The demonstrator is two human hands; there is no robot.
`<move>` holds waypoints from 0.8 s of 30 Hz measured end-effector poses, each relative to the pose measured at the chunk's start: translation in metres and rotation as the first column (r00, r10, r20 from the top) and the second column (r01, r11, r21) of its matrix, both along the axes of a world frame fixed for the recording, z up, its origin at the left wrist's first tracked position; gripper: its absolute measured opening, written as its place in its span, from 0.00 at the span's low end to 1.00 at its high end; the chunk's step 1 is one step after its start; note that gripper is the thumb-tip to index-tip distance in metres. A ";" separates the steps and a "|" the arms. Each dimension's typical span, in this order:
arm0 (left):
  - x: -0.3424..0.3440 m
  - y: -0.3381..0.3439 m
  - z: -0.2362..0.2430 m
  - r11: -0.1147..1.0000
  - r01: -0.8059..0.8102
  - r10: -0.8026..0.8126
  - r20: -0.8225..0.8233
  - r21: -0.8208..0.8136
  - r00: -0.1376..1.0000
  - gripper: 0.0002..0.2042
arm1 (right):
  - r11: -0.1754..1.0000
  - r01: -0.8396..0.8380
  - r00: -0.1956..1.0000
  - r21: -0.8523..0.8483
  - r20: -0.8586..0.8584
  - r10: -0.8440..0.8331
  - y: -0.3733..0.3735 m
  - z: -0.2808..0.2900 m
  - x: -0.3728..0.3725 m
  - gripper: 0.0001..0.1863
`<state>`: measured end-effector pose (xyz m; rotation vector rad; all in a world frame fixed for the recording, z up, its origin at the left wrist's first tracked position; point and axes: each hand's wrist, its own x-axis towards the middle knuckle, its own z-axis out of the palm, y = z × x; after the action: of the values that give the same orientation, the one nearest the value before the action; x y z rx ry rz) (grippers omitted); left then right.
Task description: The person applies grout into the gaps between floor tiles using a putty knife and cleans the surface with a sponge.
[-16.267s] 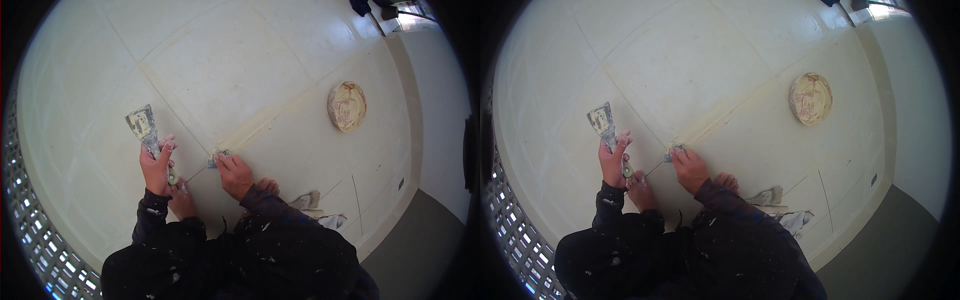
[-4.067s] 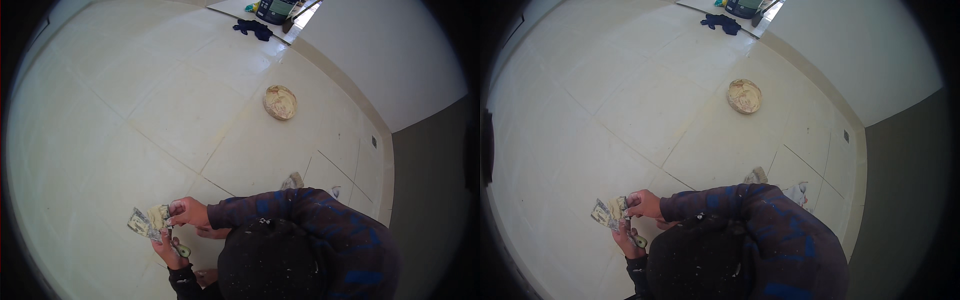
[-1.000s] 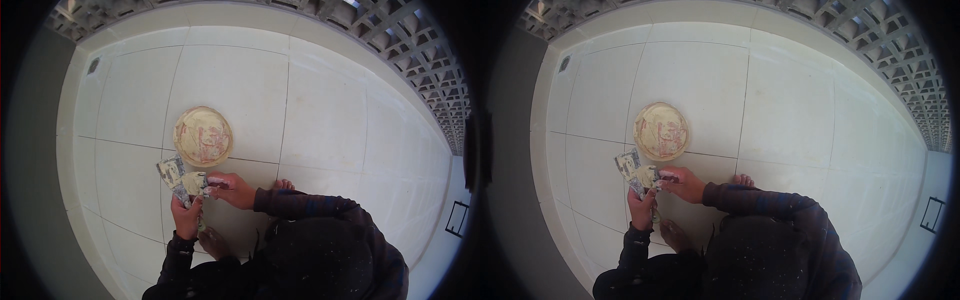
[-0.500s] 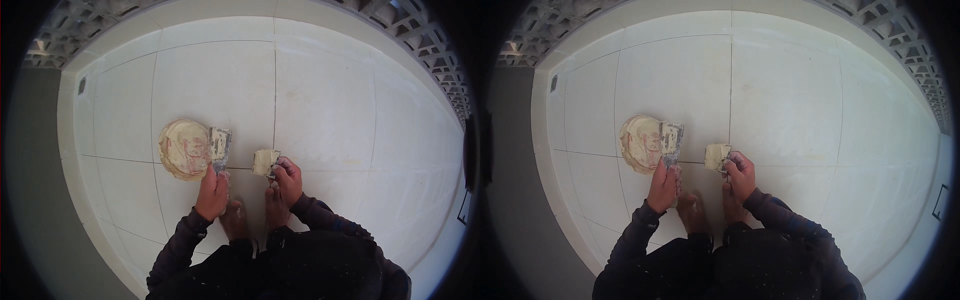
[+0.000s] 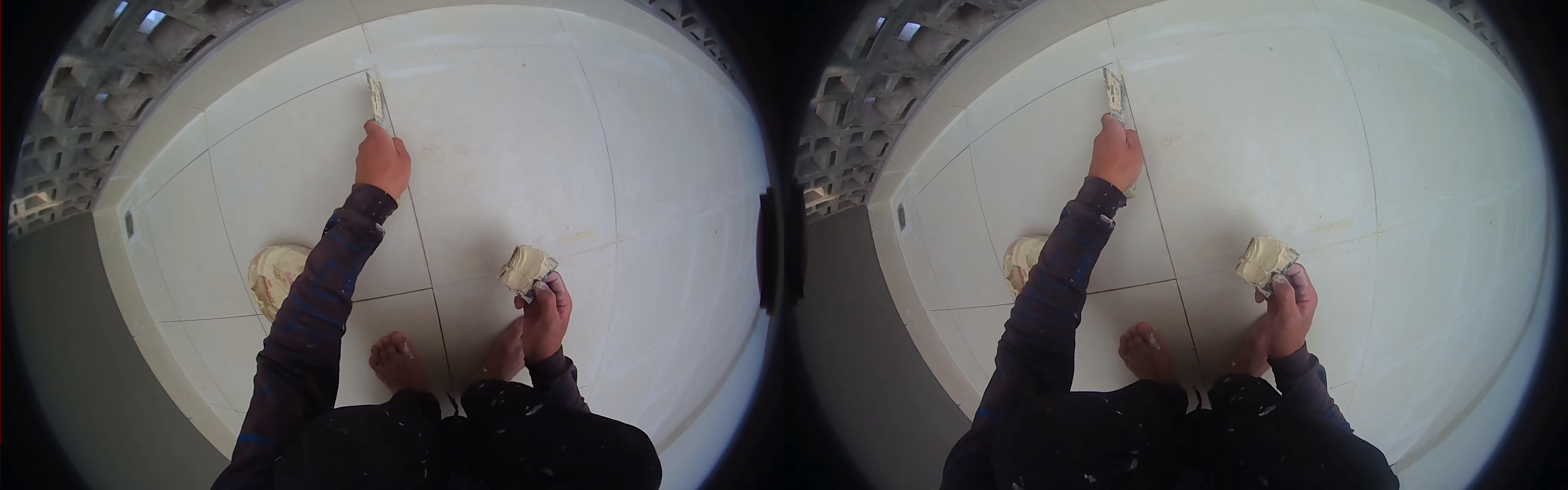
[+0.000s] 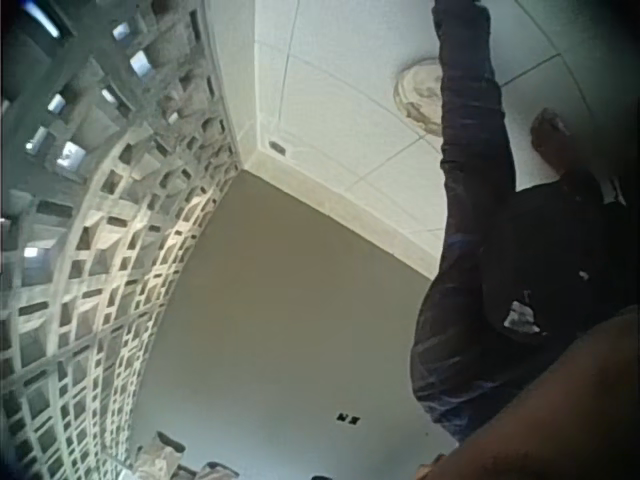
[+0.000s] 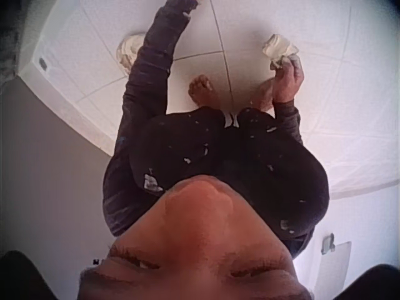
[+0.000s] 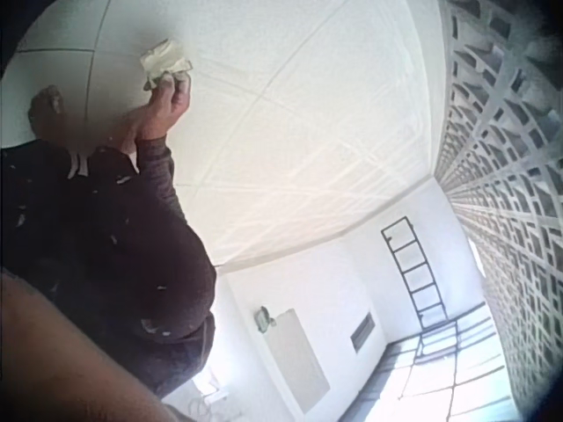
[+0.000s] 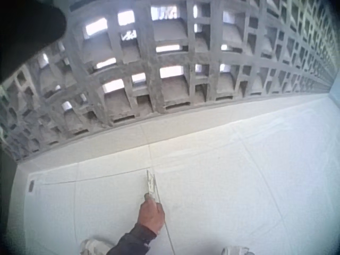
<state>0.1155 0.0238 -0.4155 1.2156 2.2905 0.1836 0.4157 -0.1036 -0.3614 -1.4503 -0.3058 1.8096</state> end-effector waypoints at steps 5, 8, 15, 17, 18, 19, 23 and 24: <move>0.005 -0.001 0.024 0.999 -0.019 0.018 -0.037 -0.027 0.999 0.16 | 0.985 -0.115 0.988 0.129 0.117 0.100 0.005 0.005 0.022 0.08; 0.025 -0.024 0.034 0.999 -0.020 0.018 -0.061 -0.042 0.998 0.18 | 0.986 0.043 0.998 0.162 0.045 -0.051 0.019 0.006 0.036 0.09; 0.070 -0.103 0.061 0.993 -0.061 0.063 0.016 -0.097 0.998 0.20 | 0.974 0.052 0.997 0.219 -0.060 -0.039 0.048 0.009 0.042 0.09; 0.084 -0.133 0.067 0.995 -0.049 0.050 0.011 -0.089 0.999 0.20 | 0.968 0.062 0.997 0.245 -0.060 -0.048 0.052 0.010 0.040 0.09; 0.091 -0.149 0.072 0.996 -0.035 0.036 0.012 -0.085 0.999 0.20 | 0.968 0.058 0.997 0.243 -0.072 -0.042 0.054 0.011 0.040 0.09; 0.098 -0.161 0.077 0.997 -0.015 0.014 -0.012 -0.075 1.000 0.22 | 0.963 0.066 0.995 0.260 -0.096 -0.042 0.056 0.011 0.041 0.09; 0.114 -0.189 0.094 0.986 -0.098 0.110 0.085 -0.131 0.990 0.23 | 0.960 0.087 0.989 0.268 -0.137 -0.052 0.057 0.013 0.046 0.09; 0.123 -0.200 0.100 0.984 -0.106 0.119 0.088 -0.145 0.989 0.23 | 0.957 0.090 0.988 0.275 -0.144 -0.051 0.063 0.014 0.047 0.09</move>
<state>0.2385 -0.1758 -0.3157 0.9863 2.2483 0.1172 0.4627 -0.0409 -0.3478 -1.1215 -0.4183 1.7184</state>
